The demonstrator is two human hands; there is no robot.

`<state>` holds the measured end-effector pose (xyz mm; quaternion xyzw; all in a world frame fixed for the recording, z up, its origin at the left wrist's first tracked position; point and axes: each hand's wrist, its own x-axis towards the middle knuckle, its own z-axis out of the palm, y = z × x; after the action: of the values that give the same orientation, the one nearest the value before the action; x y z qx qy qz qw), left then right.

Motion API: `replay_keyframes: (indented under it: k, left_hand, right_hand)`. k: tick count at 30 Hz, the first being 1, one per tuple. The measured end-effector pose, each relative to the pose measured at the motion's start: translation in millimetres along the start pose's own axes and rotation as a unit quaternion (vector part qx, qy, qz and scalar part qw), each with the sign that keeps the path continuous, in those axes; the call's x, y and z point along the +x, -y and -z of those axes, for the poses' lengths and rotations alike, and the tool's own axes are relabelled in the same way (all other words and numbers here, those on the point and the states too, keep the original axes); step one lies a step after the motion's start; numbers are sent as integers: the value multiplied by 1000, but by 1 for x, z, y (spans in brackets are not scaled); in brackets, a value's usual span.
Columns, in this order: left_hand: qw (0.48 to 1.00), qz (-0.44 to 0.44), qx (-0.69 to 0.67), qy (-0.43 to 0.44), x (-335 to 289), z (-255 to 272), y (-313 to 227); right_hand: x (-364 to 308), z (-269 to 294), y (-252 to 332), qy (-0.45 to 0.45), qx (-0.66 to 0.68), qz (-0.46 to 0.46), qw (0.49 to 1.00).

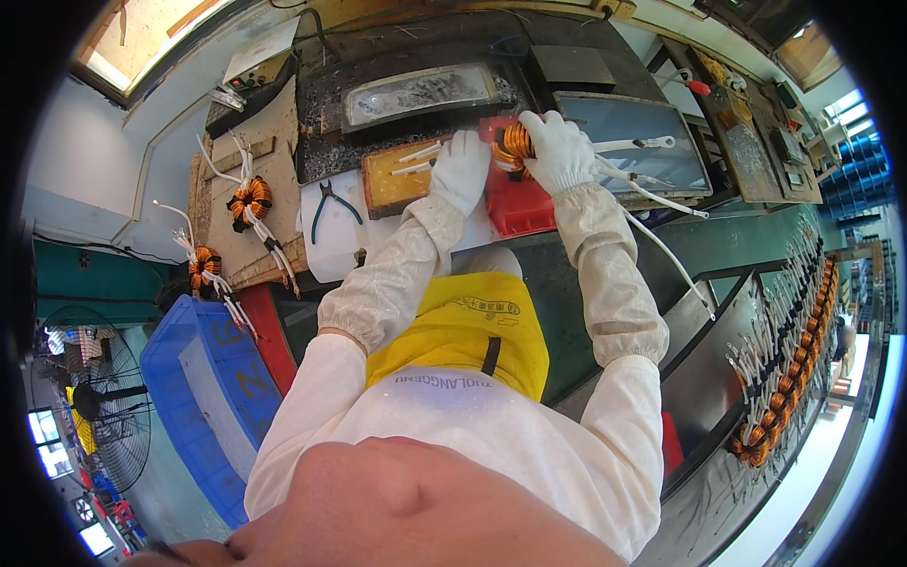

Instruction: Soldering lead wires onto toroidal copper wire coils and organizing the finished parts onto a storage rack.

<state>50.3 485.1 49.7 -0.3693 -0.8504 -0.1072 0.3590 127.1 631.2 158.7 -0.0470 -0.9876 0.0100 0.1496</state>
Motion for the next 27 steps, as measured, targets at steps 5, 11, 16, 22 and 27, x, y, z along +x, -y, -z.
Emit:
replay_keyframes:
  k: [5, 11, 16, 22, 27]
  left_hand:
    - [1000, 3, 8, 12, -1, 0, 0]
    - [1000, 7, -9, 4, -3, -2, 1]
    - [999, 11, -19, 28, -4, -1, 2]
    - [999, 13, -25, 46, -5, 0, 3]
    - [999, 11, -32, 36, -5, 0, 4]
  right_hand:
    - [1, 1, 3, 5, -11, -5, 1000]
    - [2, -2, 3, -6, -8, 0, 1000]
    - [2, -2, 4, -9, -12, 8, 1000]
    - [4, -1, 6, -3, -19, 8, 1000]
    - [4, -1, 6, -3, -21, 7, 1000]
